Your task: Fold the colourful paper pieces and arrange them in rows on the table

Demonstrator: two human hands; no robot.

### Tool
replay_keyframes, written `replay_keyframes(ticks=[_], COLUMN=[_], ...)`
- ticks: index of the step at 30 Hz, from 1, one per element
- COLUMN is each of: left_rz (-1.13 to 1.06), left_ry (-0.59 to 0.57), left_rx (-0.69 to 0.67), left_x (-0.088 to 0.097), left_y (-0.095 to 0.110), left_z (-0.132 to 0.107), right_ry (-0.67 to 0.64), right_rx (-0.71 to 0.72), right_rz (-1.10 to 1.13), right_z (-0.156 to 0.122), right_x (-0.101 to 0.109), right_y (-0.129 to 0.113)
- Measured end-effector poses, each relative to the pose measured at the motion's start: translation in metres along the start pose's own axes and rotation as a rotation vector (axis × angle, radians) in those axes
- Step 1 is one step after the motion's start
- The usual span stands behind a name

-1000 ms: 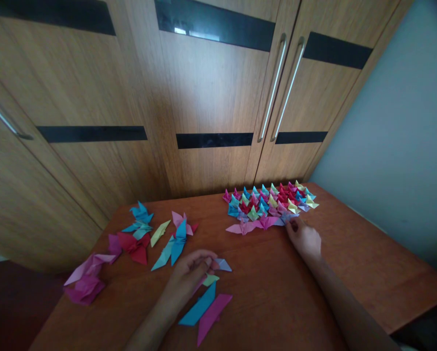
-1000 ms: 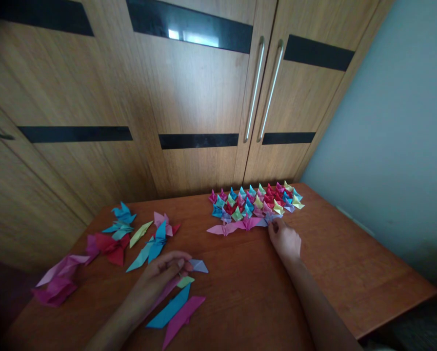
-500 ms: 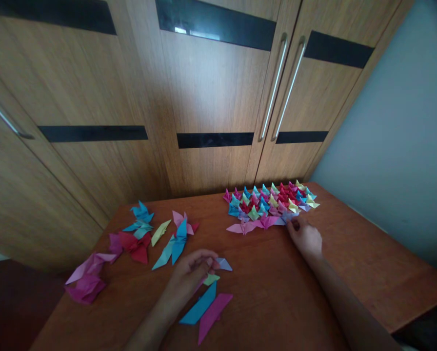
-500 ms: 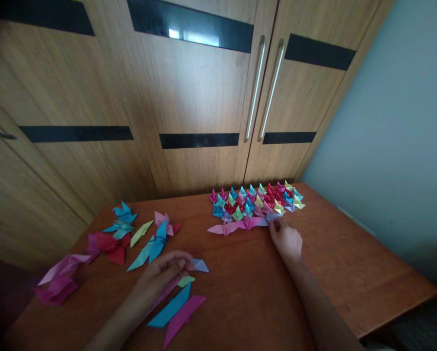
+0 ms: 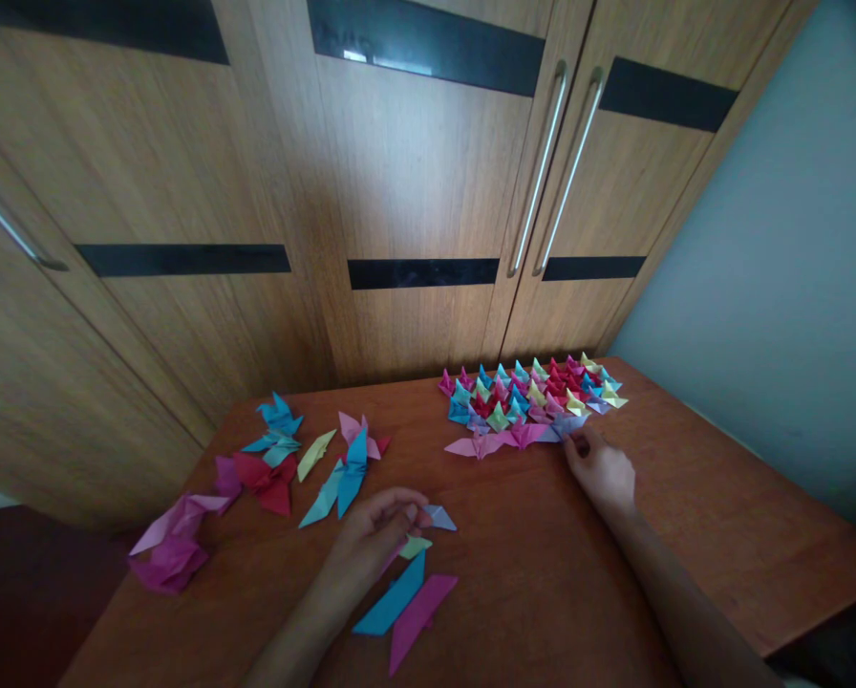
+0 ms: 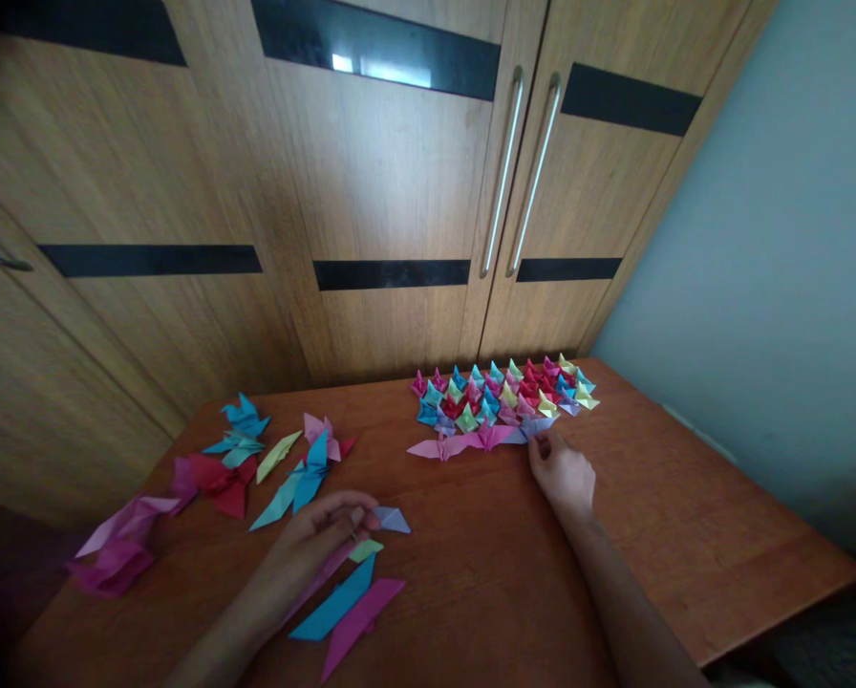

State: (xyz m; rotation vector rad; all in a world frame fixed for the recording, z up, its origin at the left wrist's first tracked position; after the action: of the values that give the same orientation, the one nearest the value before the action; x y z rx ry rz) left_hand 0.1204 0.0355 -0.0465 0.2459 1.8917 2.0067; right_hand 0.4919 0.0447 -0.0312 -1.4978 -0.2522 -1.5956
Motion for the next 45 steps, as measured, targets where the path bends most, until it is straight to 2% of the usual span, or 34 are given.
replay_keyframes(ticks=[5,8,10,15,17,20,23,27,30,34,37,41,45], left_rz=[-0.003,-0.017,-0.028,-0.031,0.019,0.116,0.179,0.237,0.318,0.647,0.888,1.111,1.248], left_ry=[0.019,0.02,0.028,0.077,0.1,0.125,0.146,0.15,0.201,0.344,0.407,0.383,0.27], left_rx=[0.007,-0.008,-0.023,-0.045,-0.054,-0.069,-0.074,-0.127,-0.193,-0.289,-0.326,-0.292,-0.261], left_x=[0.001,-0.001,-0.002,0.001,0.006,0.015,0.021,0.026,0.04,0.073,0.09,0.096,0.089], left_y=[0.003,0.006,0.007,0.014,0.019,0.028,0.031,0.034,0.044,0.071,0.089,0.091,0.08], left_z=[0.0,0.0,0.0,0.0,0.0,0.002,0.003,0.004,0.003,-0.003,-0.008,-0.007,0.0], right_ry=[0.064,0.051,-0.037,-0.329,-0.398,-0.456,-0.477,-0.486,-0.505,-0.518,-0.501,-0.495,-0.509], right_rx=[-0.014,0.056,0.179,0.472,0.538,0.59,0.602,0.596,0.593,0.611,0.617,0.616,0.625], right_rz=[0.041,0.121,0.203,0.299,0.306,0.334,0.337,0.324,0.302,0.234,0.204,0.199,0.243], right_z=[-0.007,-0.023,-0.045,-0.125,-0.15,-0.17,-0.175,-0.174,-0.174,-0.176,-0.176,-0.176,-0.178], right_x=[0.013,0.016,0.011,-0.008,-0.013,-0.019,-0.024,-0.027,-0.03,-0.036,-0.039,-0.04,-0.039], right_y=[0.003,-0.009,-0.032,-0.109,-0.136,-0.163,-0.174,-0.178,-0.18,-0.186,-0.192,-0.195,-0.194])
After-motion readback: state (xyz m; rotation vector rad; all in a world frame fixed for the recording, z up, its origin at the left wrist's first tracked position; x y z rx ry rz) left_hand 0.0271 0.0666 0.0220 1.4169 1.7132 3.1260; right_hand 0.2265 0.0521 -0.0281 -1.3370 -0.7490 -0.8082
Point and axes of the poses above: each hand's wrist, its own z-axis towards the middle knuckle, its own x-axis out of the back of the hand, y = z × x, the point moved 10 cm from there along z, towards the middle knuckle, and after that the axes turned 15 degrees about -x, right-handed, at the moved point
